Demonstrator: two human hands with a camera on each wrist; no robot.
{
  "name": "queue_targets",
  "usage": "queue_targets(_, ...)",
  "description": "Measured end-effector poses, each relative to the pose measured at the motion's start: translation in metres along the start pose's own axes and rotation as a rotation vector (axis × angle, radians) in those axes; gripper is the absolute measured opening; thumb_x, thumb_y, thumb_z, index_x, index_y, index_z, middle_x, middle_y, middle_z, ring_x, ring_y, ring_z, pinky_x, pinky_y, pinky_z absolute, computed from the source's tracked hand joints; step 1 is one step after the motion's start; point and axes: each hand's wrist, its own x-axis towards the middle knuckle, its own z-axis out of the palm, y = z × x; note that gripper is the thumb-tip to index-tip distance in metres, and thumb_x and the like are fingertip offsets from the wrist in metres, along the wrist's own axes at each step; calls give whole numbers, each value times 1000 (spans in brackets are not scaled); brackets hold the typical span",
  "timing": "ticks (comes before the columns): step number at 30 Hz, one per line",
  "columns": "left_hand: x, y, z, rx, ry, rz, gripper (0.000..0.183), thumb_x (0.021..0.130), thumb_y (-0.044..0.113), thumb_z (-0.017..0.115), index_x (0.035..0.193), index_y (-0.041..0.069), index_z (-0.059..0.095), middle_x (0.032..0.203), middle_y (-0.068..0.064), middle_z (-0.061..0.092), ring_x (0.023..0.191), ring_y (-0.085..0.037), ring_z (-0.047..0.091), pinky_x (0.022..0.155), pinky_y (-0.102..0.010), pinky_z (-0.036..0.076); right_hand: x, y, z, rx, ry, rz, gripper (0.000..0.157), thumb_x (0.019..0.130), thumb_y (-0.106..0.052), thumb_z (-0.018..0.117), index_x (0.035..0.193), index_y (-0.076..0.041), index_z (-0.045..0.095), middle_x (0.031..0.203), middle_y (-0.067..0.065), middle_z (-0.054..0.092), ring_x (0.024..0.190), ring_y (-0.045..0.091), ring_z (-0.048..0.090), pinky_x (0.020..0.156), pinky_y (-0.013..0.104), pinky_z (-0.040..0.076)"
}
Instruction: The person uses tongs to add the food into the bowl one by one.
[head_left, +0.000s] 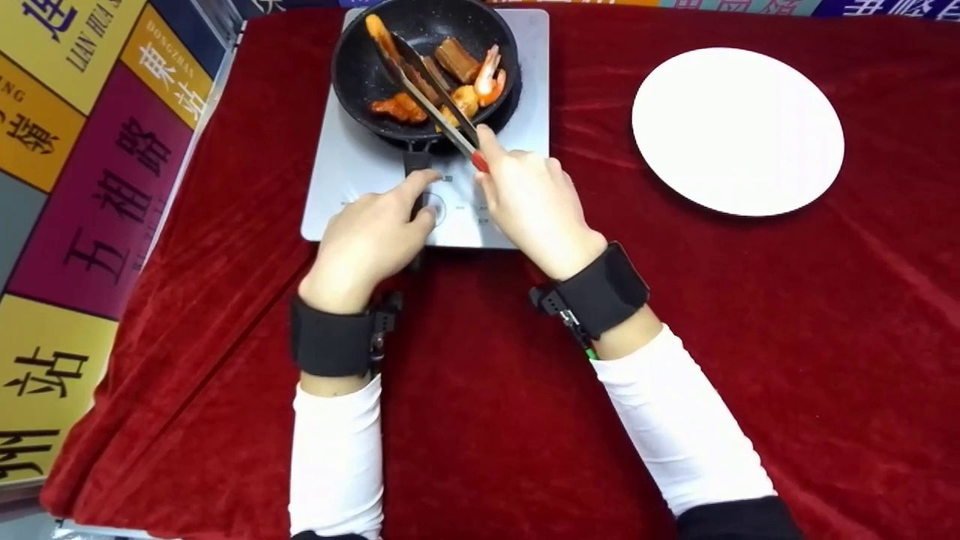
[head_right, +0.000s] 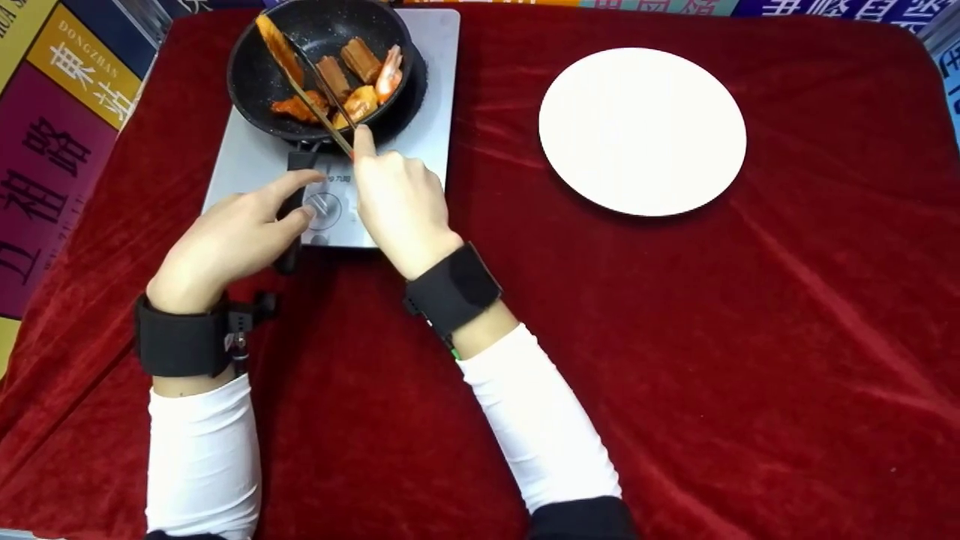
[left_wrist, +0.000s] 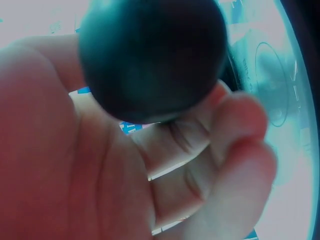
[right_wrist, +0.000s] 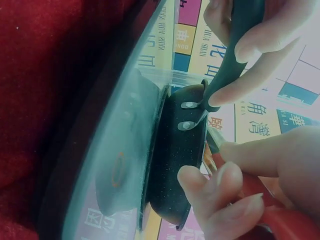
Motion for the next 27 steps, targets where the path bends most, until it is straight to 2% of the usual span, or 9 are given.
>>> queue_targets(12, -2, 0, -1, 15, 5, -5, 45, 90, 37, 40, 135, 36, 36, 118, -12, 56, 97, -30, 55, 73, -52, 41, -1, -3, 0, -7, -17, -2, 49, 89, -28, 51, 132, -8, 41, 78, 11, 61, 65, 35, 58, 52, 44, 46)
queue_targets(21, -2, 1, -1, 18, 1, -1, 44, 91, 38, 39, 135, 35, 36, 121, -11, 54, 102, -30, 54, 76, -53, 41, -3, -4, 2, -4, -25, -2, 54, 88, -35, 52, 132, -6, 39, 69, 10, 56, 61, 33, 56, 53, 42, 46)
queue_targets(27, -2, 1, -1, 21, -3, -3, 44, 91, 39, 38, 135, 36, 36, 120, -10, 54, 102, -30, 54, 76, -53, 41, -4, -3, 2, 11, -25, 4, 57, 87, -37, 53, 133, -7, 39, 69, 9, 56, 60, 33, 55, 52, 43, 45)
